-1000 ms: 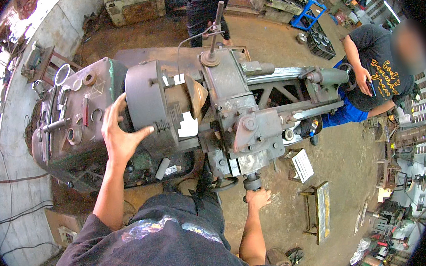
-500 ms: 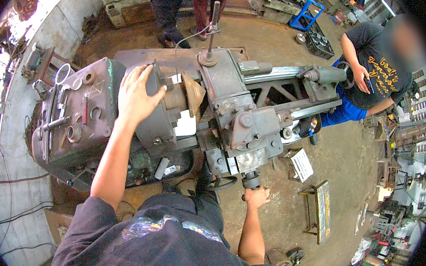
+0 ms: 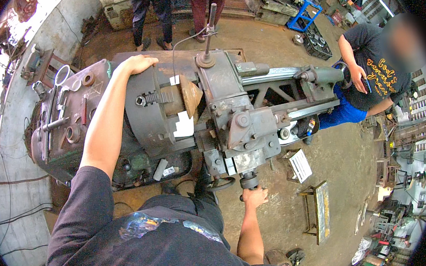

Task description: The person operates a metalworking machine by repeatedly inserting a long metal bar into a slot on the machine head and pulling it out. The person uses both hands to guide the bar and occasionally touches the machine housing. The action is repeated multiple times throughout the clip.

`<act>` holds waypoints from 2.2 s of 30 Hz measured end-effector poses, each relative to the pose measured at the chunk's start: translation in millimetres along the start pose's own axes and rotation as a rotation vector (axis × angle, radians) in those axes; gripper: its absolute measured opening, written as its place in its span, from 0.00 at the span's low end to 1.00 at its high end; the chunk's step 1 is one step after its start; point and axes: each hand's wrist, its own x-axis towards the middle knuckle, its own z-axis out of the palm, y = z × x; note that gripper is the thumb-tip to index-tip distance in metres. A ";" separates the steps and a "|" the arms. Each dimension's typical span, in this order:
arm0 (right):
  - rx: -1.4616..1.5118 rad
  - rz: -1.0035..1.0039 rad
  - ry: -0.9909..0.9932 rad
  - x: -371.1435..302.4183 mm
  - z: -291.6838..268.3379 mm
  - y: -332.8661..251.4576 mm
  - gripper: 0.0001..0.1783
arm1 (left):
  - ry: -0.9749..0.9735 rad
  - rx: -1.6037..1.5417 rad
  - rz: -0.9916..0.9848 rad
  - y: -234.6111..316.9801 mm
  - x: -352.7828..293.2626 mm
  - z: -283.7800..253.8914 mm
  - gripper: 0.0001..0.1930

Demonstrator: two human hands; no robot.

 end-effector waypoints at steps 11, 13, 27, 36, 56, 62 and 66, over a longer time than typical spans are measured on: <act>-0.008 -0.024 0.025 1.9 8.2 5.6 0.35 | -0.017 -0.091 0.004 10.1 -15.4 -12.1 0.34; -0.027 -0.016 0.056 1.2 8.5 4.8 0.34 | 0.040 -0.112 -0.077 13.2 -19.3 -8.7 0.34; -0.069 0.041 -0.020 5.7 0.8 3.8 0.27 | 0.269 -0.102 -0.145 41.3 -61.8 -4.5 0.36; -0.062 -0.038 -0.048 3.7 -8.1 16.4 0.50 | 0.424 -0.257 -0.116 52.7 -104.5 3.0 0.32; 1.001 -1.050 0.041 -125.9 -209.9 -344.9 0.18 | 0.702 -0.057 -0.968 -208.4 -321.9 -0.6 0.43; 0.597 -0.984 0.166 -139.8 -221.3 -434.6 0.49 | 0.653 -0.187 -1.033 -210.3 -312.5 -8.2 0.48; 0.602 -0.929 0.074 -139.2 -206.7 -438.0 0.57 | 0.751 -0.330 -0.937 -232.2 -314.7 -4.2 0.40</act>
